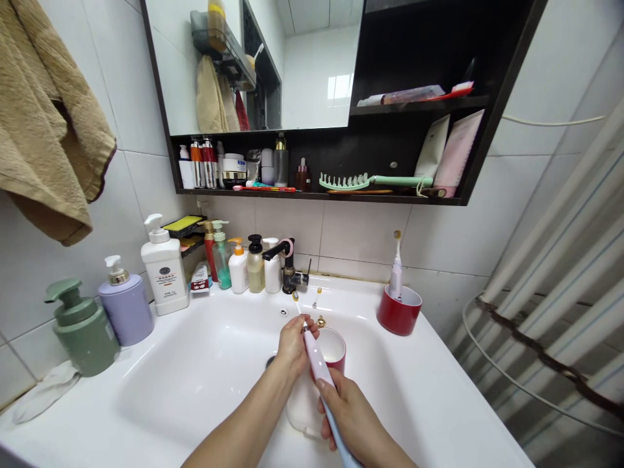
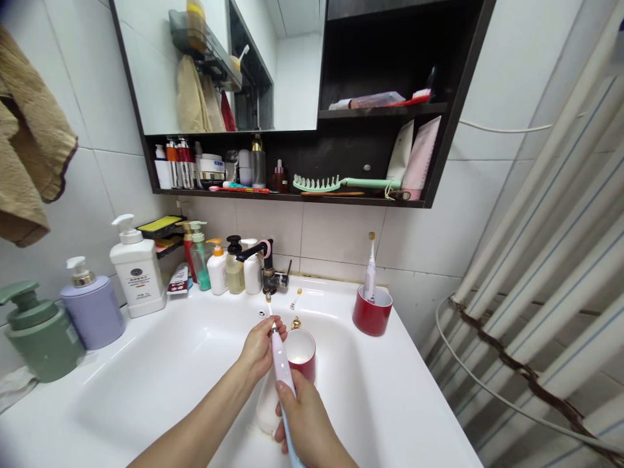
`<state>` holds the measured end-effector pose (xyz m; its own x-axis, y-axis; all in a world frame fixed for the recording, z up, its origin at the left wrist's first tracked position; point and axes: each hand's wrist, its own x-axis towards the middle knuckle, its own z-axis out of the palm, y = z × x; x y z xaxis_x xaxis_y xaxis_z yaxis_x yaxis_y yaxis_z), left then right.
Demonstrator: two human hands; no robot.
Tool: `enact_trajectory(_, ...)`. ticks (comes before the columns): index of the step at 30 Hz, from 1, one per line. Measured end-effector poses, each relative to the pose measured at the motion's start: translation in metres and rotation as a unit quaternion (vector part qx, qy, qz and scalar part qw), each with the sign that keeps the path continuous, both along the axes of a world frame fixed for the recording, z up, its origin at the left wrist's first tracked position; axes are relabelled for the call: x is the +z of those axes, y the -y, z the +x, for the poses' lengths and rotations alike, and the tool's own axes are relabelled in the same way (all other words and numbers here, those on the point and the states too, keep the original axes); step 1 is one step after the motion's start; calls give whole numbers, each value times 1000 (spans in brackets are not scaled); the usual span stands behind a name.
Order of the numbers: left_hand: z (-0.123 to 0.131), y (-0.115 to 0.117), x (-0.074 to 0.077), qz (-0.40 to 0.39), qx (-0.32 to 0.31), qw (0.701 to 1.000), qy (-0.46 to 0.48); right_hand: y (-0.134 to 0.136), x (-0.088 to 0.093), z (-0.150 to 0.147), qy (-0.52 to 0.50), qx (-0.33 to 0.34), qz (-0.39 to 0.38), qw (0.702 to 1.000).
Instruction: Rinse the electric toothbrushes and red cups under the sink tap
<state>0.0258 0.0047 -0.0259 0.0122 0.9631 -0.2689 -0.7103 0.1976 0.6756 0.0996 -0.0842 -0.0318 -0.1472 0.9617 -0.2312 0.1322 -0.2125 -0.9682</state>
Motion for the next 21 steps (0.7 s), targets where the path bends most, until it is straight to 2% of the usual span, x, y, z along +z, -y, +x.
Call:
enact_trajectory(5,0,-1,-1,1,-4,1000,6,-1,2,0,-19,4,-26,999)
enact_trajectory(10,0,-1,-3,1,-8,1000,-19,-1,1,1,-10,3,-20,1000)
enact_trajectory(13,-7,-6,-1,23,-5,990,-138,2,0,2,-9,10,-24,1000)
enact_trajectory(16,-11,-21,6,46,-28,965,-258,4,3,5,-14,4,-25,1000)
enact_trajectory(19,0,-45,13,49,-79,936,-339,5,10,10,-51,-23,4,998)
enact_trajectory(21,15,-64,16,49,-95,904,-414,4,12,14,-71,-34,22,997)
